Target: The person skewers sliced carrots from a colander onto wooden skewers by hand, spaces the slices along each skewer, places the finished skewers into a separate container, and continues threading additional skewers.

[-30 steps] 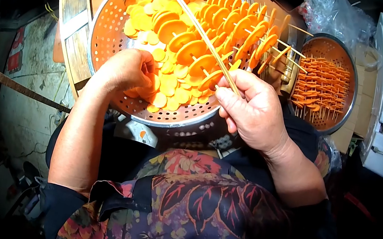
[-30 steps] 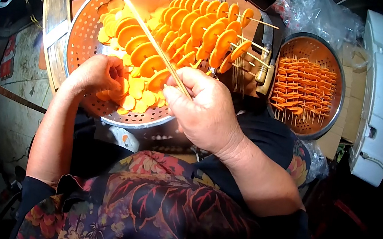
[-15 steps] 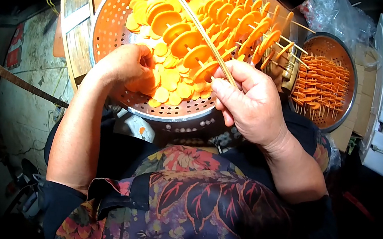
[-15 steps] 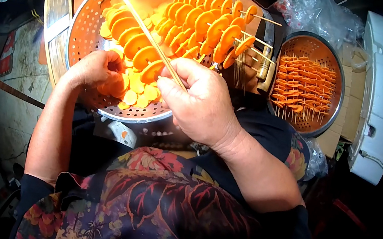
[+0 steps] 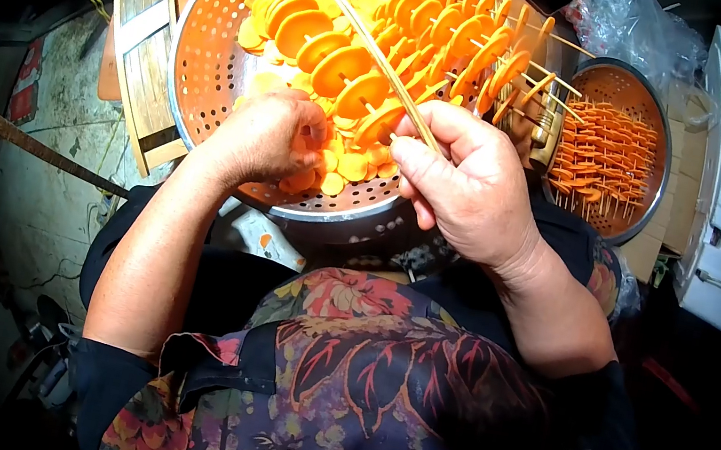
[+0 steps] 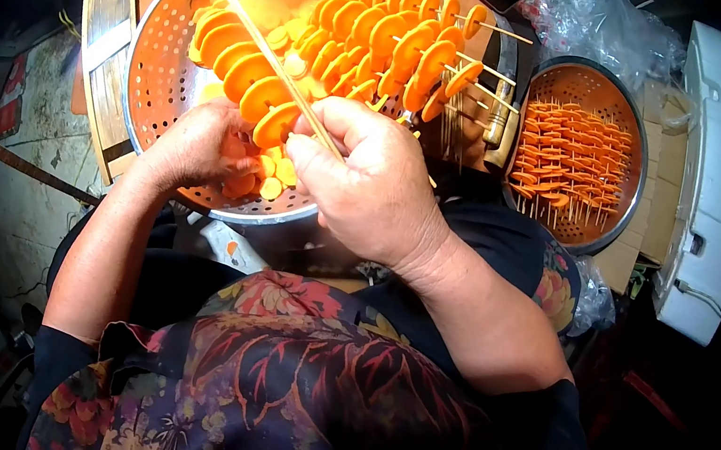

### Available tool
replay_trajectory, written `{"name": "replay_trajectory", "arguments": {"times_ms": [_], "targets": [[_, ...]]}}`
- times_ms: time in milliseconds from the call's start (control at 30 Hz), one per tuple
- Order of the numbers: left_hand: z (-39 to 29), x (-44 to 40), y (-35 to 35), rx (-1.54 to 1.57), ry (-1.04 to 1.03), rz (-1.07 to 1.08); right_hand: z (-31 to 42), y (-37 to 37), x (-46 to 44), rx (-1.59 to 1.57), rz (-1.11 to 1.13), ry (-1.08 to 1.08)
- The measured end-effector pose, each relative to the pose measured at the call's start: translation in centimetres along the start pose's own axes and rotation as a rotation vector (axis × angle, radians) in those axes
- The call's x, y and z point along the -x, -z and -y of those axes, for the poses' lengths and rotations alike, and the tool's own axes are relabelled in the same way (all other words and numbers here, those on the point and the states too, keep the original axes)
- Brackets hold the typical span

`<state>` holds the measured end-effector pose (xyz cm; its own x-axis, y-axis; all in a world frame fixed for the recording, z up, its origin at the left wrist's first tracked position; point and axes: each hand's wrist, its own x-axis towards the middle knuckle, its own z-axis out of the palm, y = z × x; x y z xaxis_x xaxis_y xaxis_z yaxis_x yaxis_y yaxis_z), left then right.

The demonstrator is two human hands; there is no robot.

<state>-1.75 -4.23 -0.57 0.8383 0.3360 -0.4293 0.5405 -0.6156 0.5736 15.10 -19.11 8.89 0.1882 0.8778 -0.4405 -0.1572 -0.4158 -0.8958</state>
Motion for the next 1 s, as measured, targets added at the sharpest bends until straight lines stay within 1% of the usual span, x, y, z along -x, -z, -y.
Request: {"name": "replay_trajectory", "arguments": {"times_ms": [133, 233, 300, 333, 400, 433, 467, 533, 600, 733, 767, 833, 1000], "targets": [[-0.9, 0.5, 0.2, -0.008, -0.015, -0.019, -0.1, 0.0, -0.2, -0.039, -0.014, 0.008], [-1.1, 0.7, 0.1, -0.039, -0.04, -0.069, -0.1, 0.1, -0.5, -0.001, -0.024, 0.007], [-1.1, 0.6, 0.6, 0.127, 0.03, 0.024, -0.1, -0.1, -0.6, 0.008, -0.031, 0.035], [-0.9, 0.5, 0.5, 0.128, 0.031, 0.023, -0.1, -0.2, -0.7, 0.014, -0.039, 0.063], [0.2, 0.1, 0.1, 0.451, 0.174, -0.182, 0.2, -0.2, -0.6, -0.001, -0.038, 0.041], [0.8, -0.3, 0.1, 0.581, 0.134, -0.307, 0.3, -0.2, -0.6, -0.018, -0.036, 0.02], [1.5, -0.6, 0.5, 0.779, 0.114, -0.393, 0.3, -0.3, -0.6, -0.017, -0.034, 0.021], [1.9, -0.1, 2.6, 1.01, 0.347, -0.476, 0.3, -0.4, -0.6, -0.063, -0.022, -0.014], [2.6, 0.1, 3.5, 1.241, 0.331, -0.645, 0.2, -0.2, -0.5, -0.046, 0.016, -0.028], [3.4, 0.4, 4.3, 1.395, 0.295, -0.766, 0.2, -0.2, -0.5, 0.004, 0.112, -0.061], [3.4, 0.4, 4.4, 1.394, 0.292, -0.773, 0.2, -0.2, -0.6, 0.006, 0.116, -0.056], [3.5, 0.2, 4.5, 1.497, 0.272, -0.824, 0.1, -0.2, -0.7, 0.039, 0.133, -0.065], [4.1, 0.4, 4.7, 1.536, 0.243, -0.85, 0.1, -0.3, -0.6, 0.032, 0.13, -0.063]]}}
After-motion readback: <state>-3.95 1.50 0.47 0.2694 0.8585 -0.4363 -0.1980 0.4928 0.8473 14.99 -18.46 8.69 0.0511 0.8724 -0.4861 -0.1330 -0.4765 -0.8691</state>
